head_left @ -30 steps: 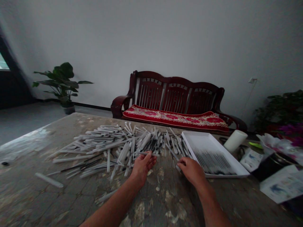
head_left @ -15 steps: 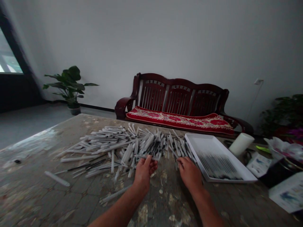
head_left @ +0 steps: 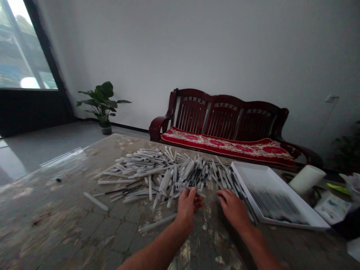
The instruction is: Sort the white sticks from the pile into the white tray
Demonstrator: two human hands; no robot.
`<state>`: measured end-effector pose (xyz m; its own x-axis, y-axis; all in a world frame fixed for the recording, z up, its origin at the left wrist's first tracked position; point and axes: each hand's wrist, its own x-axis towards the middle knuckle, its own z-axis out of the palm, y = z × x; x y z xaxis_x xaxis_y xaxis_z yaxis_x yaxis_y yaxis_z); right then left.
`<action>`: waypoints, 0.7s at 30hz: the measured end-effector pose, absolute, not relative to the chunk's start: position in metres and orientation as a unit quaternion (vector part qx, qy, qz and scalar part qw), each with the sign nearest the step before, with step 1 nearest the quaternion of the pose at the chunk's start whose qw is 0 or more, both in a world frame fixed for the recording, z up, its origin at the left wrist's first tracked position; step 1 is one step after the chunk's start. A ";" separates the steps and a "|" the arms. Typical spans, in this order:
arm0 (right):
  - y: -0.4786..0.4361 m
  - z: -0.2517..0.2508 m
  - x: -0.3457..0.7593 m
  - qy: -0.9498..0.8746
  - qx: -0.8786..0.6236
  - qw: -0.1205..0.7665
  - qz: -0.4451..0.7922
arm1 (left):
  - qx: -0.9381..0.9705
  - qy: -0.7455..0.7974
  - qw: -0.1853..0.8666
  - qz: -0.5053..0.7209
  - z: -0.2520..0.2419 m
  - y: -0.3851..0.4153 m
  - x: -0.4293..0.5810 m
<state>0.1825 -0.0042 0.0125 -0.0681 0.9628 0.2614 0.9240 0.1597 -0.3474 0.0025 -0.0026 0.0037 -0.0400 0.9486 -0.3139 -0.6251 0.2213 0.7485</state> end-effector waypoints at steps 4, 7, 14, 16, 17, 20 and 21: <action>-0.013 0.008 0.188 -0.748 -0.621 0.233 0.029 | 0.190 0.413 0.665 0.593 0.005 -0.004 0.003; -0.018 0.010 0.188 -0.751 -0.608 0.253 0.038 | 0.183 0.411 0.662 0.599 0.006 -0.005 0.004; 0.016 0.041 0.133 -0.711 -0.609 0.316 0.154 | 0.146 0.414 0.652 0.618 0.001 -0.003 0.006; 0.034 0.055 0.104 -0.732 -0.576 0.314 0.186 | 0.140 0.413 0.652 0.620 -0.002 -0.001 0.007; 0.042 0.062 0.089 -0.756 -0.555 0.286 0.195 | 0.137 0.409 0.653 0.622 -0.005 0.001 0.008; 0.059 0.078 0.045 -0.843 -0.499 0.115 0.164 | 0.123 0.386 0.655 0.637 -0.012 0.006 0.012; 0.063 0.080 0.032 -0.854 -0.498 0.062 0.135 | 0.112 0.379 0.656 0.643 -0.015 0.008 0.013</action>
